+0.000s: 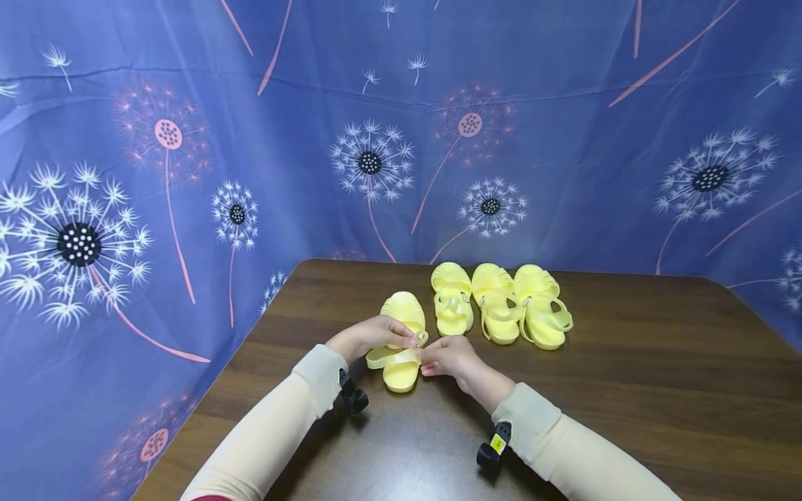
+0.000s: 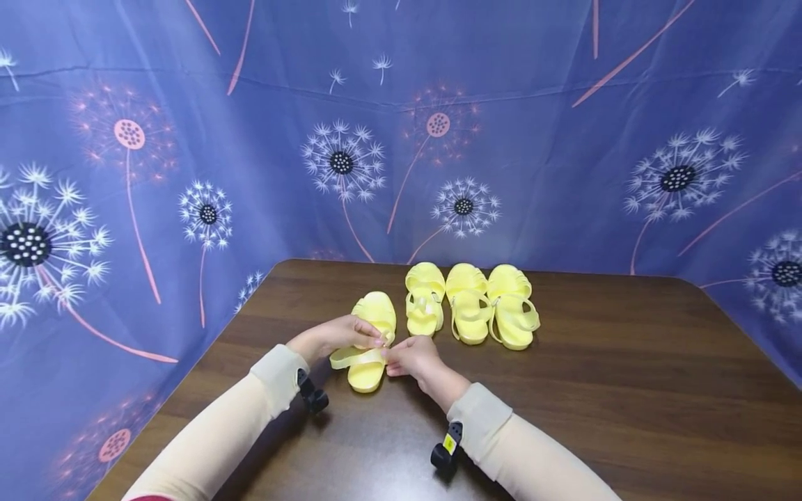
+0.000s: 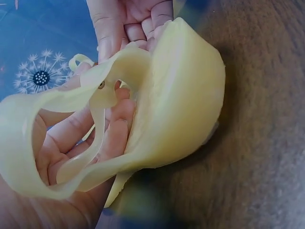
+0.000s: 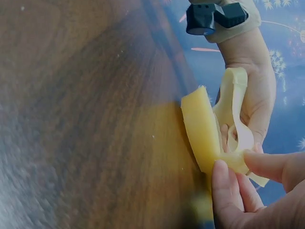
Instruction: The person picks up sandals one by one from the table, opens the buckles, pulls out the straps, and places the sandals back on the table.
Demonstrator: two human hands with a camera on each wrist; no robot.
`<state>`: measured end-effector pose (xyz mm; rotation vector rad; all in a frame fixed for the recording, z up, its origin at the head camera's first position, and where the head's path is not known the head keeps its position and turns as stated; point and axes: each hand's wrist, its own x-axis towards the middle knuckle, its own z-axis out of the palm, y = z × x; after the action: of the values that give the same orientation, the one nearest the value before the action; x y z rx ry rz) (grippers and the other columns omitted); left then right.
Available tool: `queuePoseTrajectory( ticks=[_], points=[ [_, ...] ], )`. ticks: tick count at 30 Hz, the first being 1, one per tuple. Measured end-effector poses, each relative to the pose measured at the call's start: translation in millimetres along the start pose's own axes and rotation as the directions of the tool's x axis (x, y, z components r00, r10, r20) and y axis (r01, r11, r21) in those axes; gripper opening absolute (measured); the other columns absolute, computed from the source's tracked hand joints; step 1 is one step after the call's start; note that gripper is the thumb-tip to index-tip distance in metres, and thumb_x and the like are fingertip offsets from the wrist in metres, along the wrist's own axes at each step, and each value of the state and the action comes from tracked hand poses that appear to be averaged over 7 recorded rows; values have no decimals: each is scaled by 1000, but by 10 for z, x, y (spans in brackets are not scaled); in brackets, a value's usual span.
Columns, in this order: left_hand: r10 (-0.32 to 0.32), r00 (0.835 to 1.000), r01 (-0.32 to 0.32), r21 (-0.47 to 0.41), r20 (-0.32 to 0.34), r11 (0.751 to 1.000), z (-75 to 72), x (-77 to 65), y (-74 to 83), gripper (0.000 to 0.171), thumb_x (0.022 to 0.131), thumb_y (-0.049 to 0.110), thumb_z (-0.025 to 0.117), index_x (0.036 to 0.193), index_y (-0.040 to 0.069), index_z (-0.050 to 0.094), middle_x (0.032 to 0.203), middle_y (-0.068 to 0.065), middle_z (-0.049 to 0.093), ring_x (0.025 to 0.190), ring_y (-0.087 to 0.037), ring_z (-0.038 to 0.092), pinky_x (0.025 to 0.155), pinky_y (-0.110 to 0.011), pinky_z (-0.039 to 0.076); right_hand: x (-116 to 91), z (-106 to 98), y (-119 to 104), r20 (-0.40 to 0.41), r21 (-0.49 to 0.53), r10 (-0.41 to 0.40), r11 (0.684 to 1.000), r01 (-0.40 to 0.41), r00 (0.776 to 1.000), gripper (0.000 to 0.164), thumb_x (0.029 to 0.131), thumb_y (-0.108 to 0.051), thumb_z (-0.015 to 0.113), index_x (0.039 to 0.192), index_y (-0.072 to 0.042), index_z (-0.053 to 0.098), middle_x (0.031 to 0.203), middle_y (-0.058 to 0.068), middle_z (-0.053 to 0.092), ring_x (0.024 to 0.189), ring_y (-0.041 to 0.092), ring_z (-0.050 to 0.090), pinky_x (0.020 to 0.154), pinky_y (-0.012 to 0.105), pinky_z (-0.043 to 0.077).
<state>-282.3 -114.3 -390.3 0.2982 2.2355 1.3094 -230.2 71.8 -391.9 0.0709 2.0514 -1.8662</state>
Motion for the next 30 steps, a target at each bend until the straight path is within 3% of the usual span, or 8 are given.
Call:
queuePoseTrajectory(
  ticks=[9, 22, 30],
  points=[
    [-19, 1000, 19, -32, -6, 999, 18, -43, -18, 28, 93, 23, 66, 112, 3, 70, 105, -1, 72, 96, -9, 61, 93, -29, 47, -13, -63, 29, 116, -12, 51, 999, -50, 992, 20, 88, -1, 66, 97, 16, 63, 73, 8, 64, 62, 13, 64, 67, 29, 59],
    [-1, 1000, 0, 11, 17, 1000, 32, -40, 17, 26, 94, 21, 64, 108, 0, 71, 92, 4, 72, 90, -7, 62, 89, -26, 49, 19, -71, 16, 101, 28, 25, 999, -28, 995, 19, 89, 0, 64, 98, 17, 63, 71, 7, 65, 61, 12, 64, 66, 26, 58],
    [-20, 1000, 20, 16, 21, 1000, 36, -35, 38, 26, 94, 21, 64, 109, 1, 71, 96, 3, 73, 94, -7, 62, 92, -27, 48, 28, -79, 2, 85, 26, 19, 999, -21, 996, 17, 89, 1, 65, 96, 16, 64, 69, 6, 66, 60, 11, 63, 64, 26, 58]
  ],
)
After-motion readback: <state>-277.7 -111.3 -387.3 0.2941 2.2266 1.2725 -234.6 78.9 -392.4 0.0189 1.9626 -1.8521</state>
